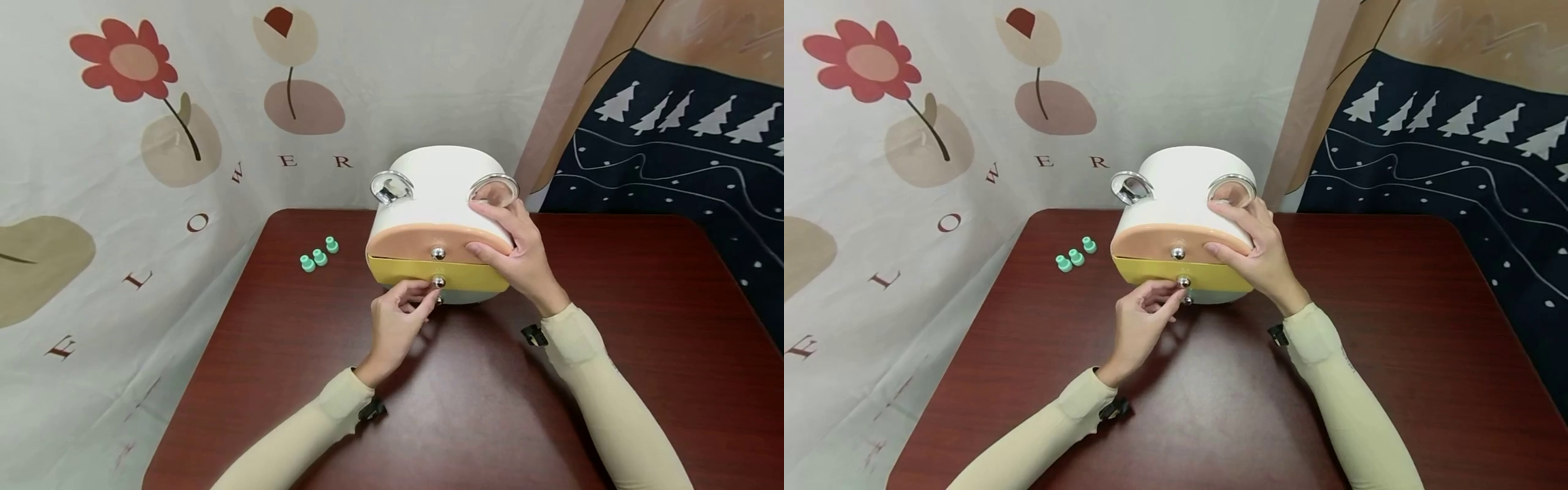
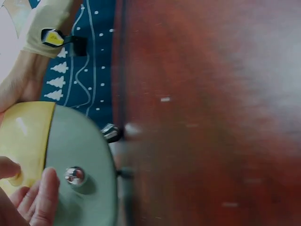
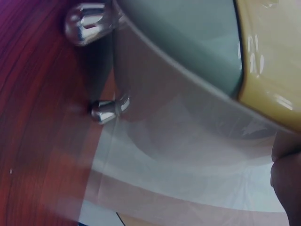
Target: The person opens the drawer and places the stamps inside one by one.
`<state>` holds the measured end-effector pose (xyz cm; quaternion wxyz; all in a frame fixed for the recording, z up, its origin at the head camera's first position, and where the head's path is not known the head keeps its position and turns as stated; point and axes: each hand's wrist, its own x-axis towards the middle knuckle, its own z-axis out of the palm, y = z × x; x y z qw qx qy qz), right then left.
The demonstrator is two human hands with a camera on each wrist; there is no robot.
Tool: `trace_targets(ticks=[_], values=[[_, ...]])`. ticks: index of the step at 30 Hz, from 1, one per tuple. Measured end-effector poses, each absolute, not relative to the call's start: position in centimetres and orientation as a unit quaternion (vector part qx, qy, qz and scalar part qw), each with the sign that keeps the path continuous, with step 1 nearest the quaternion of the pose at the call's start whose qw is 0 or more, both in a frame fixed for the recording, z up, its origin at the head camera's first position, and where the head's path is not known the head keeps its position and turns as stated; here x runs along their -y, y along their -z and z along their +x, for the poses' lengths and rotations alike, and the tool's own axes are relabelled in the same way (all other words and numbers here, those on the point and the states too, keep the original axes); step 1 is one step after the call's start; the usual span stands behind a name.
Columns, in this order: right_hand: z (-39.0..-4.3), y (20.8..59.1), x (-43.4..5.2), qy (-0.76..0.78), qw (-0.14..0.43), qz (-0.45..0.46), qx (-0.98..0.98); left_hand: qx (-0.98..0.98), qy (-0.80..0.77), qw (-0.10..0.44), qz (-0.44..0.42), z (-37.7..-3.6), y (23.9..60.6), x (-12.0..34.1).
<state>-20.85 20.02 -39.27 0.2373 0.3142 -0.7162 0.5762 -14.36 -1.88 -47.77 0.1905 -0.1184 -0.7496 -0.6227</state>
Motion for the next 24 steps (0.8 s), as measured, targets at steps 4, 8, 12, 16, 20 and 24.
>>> trace_targets(ticks=[4,8,12,16,20,24], values=[[-20.6,38.9,-19.8,-0.583,0.246,0.311,0.709,0.791,0.588,0.151,-0.078,-14.1,48.5,2.2],[-20.8,39.1,-19.7,-0.575,0.257,0.317,0.709,0.804,0.584,0.101,-0.047,-14.1,49.0,2.1],[-21.1,39.5,-19.6,-0.565,0.281,0.322,0.706,0.8,0.596,0.063,-0.015,-14.4,49.4,1.6],[-21.2,39.7,-19.4,-0.562,0.31,0.325,0.695,0.797,0.601,0.06,0.003,-14.7,49.4,1.1],[-21.3,39.7,-19.2,-0.566,0.338,0.323,0.68,0.768,0.638,0.059,0.006,-14.9,49.7,0.8],[-21.3,39.8,-18.9,-0.565,0.358,0.32,0.671,0.726,0.685,0.06,0.015,-14.9,50.0,0.6]])
